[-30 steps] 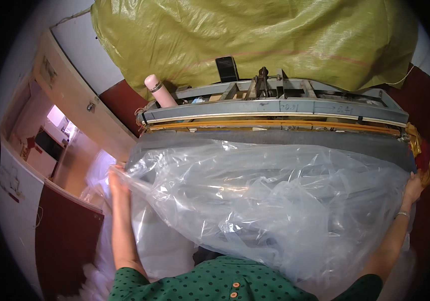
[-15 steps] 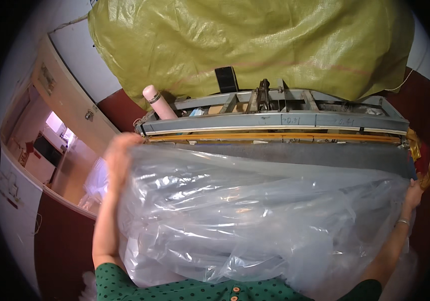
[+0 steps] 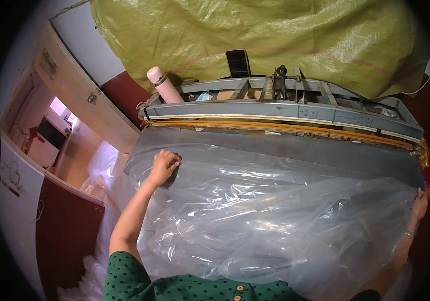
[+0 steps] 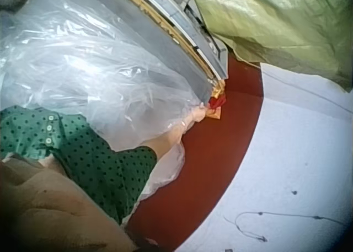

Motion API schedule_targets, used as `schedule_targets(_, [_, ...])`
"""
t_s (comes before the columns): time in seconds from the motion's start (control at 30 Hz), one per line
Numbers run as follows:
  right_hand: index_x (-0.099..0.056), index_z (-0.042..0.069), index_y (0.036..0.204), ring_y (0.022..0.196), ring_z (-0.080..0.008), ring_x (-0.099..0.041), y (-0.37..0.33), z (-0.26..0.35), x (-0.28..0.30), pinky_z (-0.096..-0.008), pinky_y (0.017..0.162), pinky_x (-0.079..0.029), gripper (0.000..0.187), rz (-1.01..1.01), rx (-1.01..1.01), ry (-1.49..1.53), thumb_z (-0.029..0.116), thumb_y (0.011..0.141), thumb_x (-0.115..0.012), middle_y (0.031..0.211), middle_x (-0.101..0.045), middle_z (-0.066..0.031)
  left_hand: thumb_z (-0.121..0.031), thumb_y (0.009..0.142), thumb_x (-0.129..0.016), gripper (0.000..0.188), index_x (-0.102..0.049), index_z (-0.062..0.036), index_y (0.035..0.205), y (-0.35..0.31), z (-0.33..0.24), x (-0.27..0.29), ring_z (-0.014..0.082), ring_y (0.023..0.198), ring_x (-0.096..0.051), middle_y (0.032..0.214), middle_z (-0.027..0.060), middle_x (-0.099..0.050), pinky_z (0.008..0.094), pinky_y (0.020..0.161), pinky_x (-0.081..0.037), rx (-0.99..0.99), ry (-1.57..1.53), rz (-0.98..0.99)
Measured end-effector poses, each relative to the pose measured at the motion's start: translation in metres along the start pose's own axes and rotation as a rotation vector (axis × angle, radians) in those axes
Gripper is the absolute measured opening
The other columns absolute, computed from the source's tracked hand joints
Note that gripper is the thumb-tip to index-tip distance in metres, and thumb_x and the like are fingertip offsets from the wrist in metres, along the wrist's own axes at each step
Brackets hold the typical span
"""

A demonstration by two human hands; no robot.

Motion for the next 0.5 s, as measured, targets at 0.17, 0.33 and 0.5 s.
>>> schedule_targets(0.17, [-0.056, -0.001, 0.082, 0.073, -0.0166, -0.054, 0.036, -0.051, -0.04, -0.0285, 0.069, -0.042, 0.038, 0.078, 0.187, 0.256, 0.037, 0.086, -0.056, 0.076, -0.058, -0.0057, -0.013, 0.074, -0.064, 0.007, -0.061, -0.0072, 0.075, 0.032, 0.012, -0.001, 0.0256, 0.077, -0.055, 0.072, 0.0061, -0.06, 0.0378, 0.075, -0.037, 0.084, -0.093, -0.187])
schedule_targets(0.33, [-0.059, 0.001, 0.082, 0.072, -0.0051, -0.047, 0.076, -0.129, -0.026, -0.0204, 0.069, -0.039, 0.027, 0.058, 0.172, 0.648, 0.028, 0.086, -0.06, 0.075, -0.054, 0.0036, -0.015, 0.075, -0.063, 0.008, -0.061, -0.0066, 0.075, 0.061, -0.005, -0.031, 0.0249, 0.08, -0.056, 0.076, 0.0076, -0.062, 0.0377, 0.074, -0.038, 0.048, 0.075, -0.349])
schedule_targets(0.5, [-0.063, 0.003, 0.089, 0.073, -0.0062, -0.05, 0.05, -0.107, -0.018, -0.0199, 0.07, -0.041, 0.026, 0.043, 0.098, 0.722, 0.028, 0.084, -0.062, 0.082, -0.058, 0.002, -0.017, 0.073, -0.066, 0.012, -0.062, -0.0078, 0.08, 0.044, 0.002, -0.02, 0.0248, 0.085, -0.056, 0.082, 0.0065, -0.063, 0.0388, 0.075, -0.038, 0.195, -0.046, -0.303])
Point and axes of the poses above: each hand's wrist, its own y-axis towards the middle knuckle, its own x-axis out of the back of the hand, z = x × y, the point moved 7 cm from there along y, towards the middle knuckle
